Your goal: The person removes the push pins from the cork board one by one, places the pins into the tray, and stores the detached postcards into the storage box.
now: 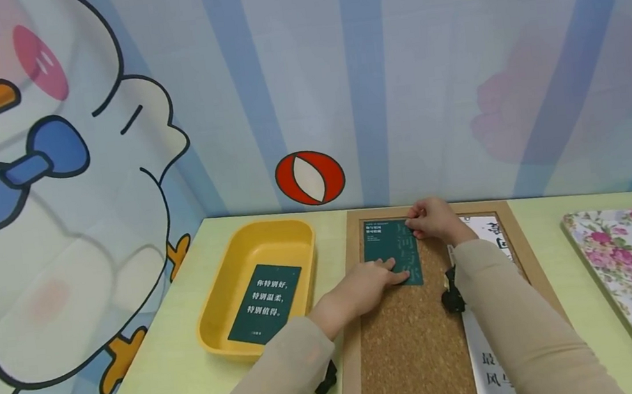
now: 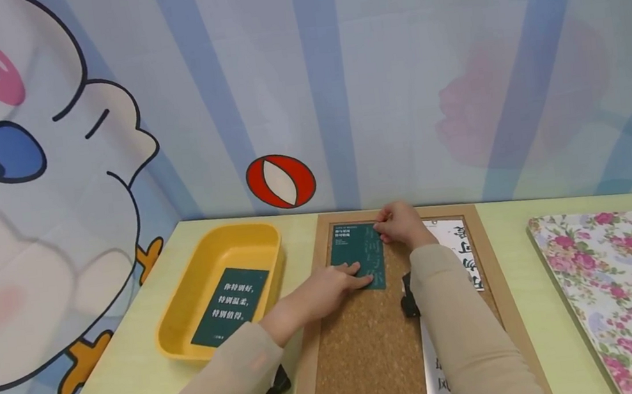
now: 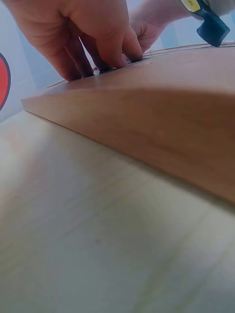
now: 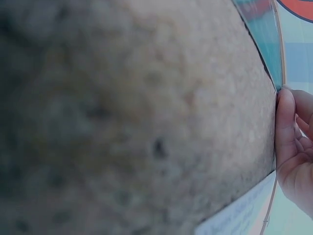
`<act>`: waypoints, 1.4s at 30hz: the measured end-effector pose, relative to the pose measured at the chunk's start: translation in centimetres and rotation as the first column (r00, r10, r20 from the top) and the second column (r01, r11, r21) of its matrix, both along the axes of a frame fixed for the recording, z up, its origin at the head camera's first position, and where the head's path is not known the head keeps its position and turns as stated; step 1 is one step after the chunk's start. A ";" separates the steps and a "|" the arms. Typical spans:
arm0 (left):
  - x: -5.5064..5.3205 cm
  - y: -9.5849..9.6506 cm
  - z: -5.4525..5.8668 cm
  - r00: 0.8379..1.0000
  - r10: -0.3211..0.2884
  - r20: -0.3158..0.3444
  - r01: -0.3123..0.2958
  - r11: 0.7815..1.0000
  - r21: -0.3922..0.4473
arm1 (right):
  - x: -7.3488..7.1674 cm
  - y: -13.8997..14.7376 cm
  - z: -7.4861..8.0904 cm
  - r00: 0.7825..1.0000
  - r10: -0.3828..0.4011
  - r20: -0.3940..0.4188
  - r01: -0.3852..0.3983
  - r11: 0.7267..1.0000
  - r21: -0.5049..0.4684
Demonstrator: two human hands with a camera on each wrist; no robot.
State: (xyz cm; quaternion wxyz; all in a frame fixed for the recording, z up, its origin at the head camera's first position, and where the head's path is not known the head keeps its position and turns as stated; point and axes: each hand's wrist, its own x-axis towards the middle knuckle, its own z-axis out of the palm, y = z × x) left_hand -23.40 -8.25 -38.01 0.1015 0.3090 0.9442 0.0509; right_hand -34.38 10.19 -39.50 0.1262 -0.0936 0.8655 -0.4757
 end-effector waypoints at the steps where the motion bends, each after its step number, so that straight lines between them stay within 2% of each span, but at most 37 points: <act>1: 0.0 0.0 0.0 1.000 0.003 0.003 -0.003 1.000 0.001 | 0.0 0.0 0.0 1.000 0.003 0.000 -0.003 1.000 -0.002; 21: 0.2 -0.1 0.2 1.000 -0.004 -0.011 0.004 1.000 0.007 | 0.5 0.1 0.7 0.999 0.032 -0.038 -0.032 0.999 -0.007; 25: 0.2 -0.1 0.1 1.000 -0.012 -0.025 0.012 1.000 0.005 | 0.4 0.0 0.7 1.000 0.018 -0.018 -0.018 1.000 -0.003; 29: 0.2 0.0 0.1 1.000 -0.009 -0.020 0.009 1.000 -0.001 | 0.4 0.2 0.7 0.999 0.023 0.024 -0.022 0.999 -0.038; 34: 0.3 0.1 0.1 1.000 -0.004 0.007 0.004 1.000 0.007 | 0.4 0.4 0.6 0.998 0.031 0.063 -0.025 0.996 -0.089; 42: 0.2 0.1 0.2 0.999 0.010 0.040 -0.010 1.000 0.011 | 0.4 0.5 0.9 0.996 0.057 0.071 -0.050 0.994 -0.092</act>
